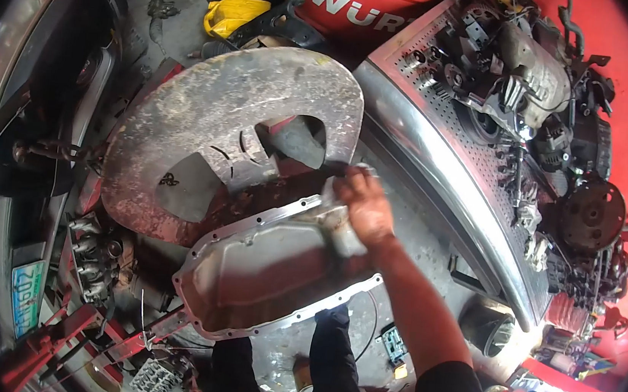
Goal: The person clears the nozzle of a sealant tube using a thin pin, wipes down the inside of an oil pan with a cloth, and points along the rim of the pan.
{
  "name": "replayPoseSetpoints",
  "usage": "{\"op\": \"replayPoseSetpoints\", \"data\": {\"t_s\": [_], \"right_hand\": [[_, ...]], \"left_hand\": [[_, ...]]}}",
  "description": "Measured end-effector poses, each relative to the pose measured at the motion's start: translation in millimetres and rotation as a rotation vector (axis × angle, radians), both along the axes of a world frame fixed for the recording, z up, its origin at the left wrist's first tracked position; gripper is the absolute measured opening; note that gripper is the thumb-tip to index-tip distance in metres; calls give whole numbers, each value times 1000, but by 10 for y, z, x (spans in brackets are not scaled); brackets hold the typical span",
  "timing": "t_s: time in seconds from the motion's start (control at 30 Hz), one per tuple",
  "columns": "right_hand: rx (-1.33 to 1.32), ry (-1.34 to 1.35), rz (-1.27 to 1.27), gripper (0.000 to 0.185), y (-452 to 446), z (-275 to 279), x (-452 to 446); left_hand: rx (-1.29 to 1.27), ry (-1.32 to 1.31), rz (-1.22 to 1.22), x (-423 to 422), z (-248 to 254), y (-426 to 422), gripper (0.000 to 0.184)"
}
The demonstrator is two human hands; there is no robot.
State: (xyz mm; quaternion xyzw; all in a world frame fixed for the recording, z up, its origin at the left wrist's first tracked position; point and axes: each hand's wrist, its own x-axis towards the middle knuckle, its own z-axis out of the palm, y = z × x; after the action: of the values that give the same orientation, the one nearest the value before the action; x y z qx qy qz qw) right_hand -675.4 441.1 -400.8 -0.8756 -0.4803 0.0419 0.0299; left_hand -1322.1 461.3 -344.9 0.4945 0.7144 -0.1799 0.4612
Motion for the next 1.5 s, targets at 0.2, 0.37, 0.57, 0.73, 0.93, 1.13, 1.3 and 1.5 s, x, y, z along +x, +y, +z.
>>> {"op": "replayPoseSetpoints", "data": {"t_s": [0.2,0.37,0.57,0.73,0.93,1.13,1.3,1.5], "right_hand": [[-28,333,-23,50,-1142,190,185],[-336,629,-36,35,-2059,841,-288],[168,354,-228,48,-1600,679,408],[-56,421,-146,60,-1349,287,81],[281,744,-384,45,-1629,386,-1589],[486,1020,-166,38,-865,972,-2263],[276,281,-196,59,-542,636,-1105],[136,216,-203,56,-355,-757,-468]], "left_hand": [[746,-248,-947,73,-278,-645,34],[430,53,-907,117,-397,-956,41],[424,89,-945,267,-450,-1039,42],[431,18,-1005,310,-346,-906,43],[197,221,-388,783,-65,-634,20],[217,89,-279,653,-26,-429,23],[293,37,-299,186,-124,-301,22],[141,-128,-241,31,-77,-146,35]]}}
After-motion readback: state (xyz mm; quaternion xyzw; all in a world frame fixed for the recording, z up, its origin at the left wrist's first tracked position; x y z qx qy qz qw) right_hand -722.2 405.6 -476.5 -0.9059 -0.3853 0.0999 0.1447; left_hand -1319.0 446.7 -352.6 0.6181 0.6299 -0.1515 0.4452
